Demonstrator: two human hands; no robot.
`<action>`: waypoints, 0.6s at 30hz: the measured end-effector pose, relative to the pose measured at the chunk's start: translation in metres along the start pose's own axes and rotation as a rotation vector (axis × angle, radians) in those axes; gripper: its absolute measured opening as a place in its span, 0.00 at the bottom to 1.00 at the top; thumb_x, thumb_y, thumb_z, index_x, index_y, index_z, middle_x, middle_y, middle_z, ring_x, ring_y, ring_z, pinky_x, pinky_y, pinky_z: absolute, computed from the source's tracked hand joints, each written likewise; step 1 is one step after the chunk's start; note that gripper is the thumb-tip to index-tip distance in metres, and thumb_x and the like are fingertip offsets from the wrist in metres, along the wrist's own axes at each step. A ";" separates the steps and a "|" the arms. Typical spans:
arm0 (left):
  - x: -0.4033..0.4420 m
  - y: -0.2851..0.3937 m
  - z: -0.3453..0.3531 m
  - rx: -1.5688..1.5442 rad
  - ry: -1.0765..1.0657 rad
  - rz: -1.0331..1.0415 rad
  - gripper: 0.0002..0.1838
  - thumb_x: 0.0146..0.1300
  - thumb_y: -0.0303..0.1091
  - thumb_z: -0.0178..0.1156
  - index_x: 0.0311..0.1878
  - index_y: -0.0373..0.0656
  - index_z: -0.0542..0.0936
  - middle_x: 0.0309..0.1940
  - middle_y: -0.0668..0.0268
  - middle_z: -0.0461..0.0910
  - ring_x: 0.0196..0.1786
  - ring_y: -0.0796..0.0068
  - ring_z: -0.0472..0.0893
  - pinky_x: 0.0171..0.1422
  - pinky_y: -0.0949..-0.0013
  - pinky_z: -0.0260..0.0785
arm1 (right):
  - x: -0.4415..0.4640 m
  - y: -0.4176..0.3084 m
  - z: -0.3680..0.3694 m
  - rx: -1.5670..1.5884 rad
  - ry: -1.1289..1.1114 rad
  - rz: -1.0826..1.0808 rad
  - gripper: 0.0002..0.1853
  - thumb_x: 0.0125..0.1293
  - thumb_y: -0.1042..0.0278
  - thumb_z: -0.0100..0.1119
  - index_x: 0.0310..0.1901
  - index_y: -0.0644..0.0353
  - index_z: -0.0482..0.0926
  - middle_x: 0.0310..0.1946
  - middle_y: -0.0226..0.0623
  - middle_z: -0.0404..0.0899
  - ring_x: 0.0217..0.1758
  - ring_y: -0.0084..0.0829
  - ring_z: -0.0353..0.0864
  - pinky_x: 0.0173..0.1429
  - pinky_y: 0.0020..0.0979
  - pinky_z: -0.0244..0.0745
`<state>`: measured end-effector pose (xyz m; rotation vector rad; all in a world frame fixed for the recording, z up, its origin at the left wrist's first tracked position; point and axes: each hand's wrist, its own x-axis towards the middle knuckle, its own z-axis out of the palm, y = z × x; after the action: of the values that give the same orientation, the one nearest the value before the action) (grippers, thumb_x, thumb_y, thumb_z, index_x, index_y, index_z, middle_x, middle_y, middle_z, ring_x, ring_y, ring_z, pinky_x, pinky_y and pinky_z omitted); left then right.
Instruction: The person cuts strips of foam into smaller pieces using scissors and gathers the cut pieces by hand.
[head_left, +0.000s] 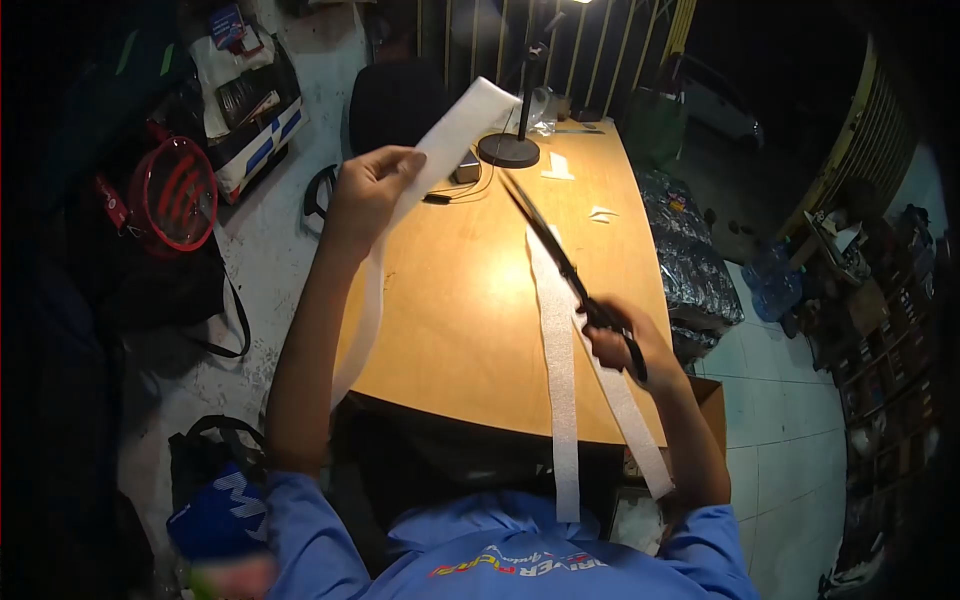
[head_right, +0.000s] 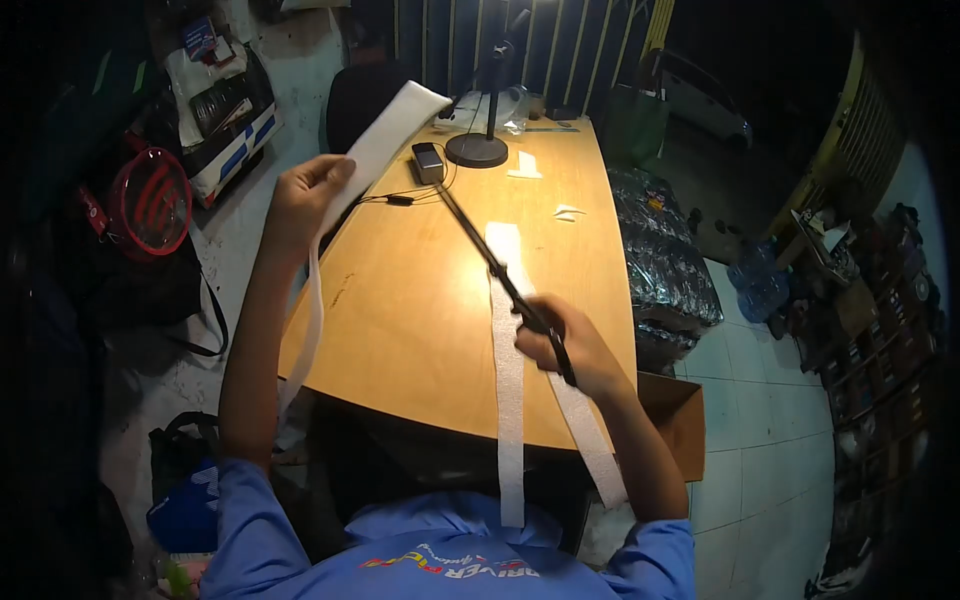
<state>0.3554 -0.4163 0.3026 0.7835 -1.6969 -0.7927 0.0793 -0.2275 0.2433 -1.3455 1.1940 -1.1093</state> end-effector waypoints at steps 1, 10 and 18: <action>-0.007 0.001 0.003 -0.018 -0.051 -0.039 0.15 0.63 0.40 0.60 0.42 0.35 0.82 0.29 0.66 0.82 0.32 0.83 0.77 0.38 0.78 0.68 | -0.011 0.006 0.001 0.005 -0.013 0.008 0.30 0.55 0.50 0.68 0.49 0.66 0.71 0.27 0.25 0.70 0.26 0.13 0.67 0.27 0.16 0.63; -0.048 -0.009 0.059 -0.270 -0.284 -0.180 0.16 0.62 0.40 0.62 0.41 0.35 0.82 0.24 0.70 0.78 0.21 0.88 0.70 0.22 0.83 0.59 | -0.047 0.010 0.003 -0.014 -0.016 0.053 0.34 0.52 0.49 0.71 0.51 0.67 0.70 0.32 0.27 0.71 0.36 0.17 0.70 0.41 0.21 0.67; -0.066 -0.009 0.074 -0.274 -0.342 -0.188 0.13 0.64 0.36 0.59 0.41 0.33 0.81 0.28 0.67 0.80 0.27 0.86 0.74 0.31 0.81 0.65 | -0.055 0.013 0.007 -0.006 0.020 0.151 0.33 0.54 0.51 0.70 0.52 0.67 0.69 0.31 0.27 0.71 0.36 0.17 0.69 0.41 0.21 0.66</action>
<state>0.3001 -0.3589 0.2435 0.6476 -1.7752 -1.3203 0.0795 -0.1729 0.2281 -1.2302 1.2925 -1.0138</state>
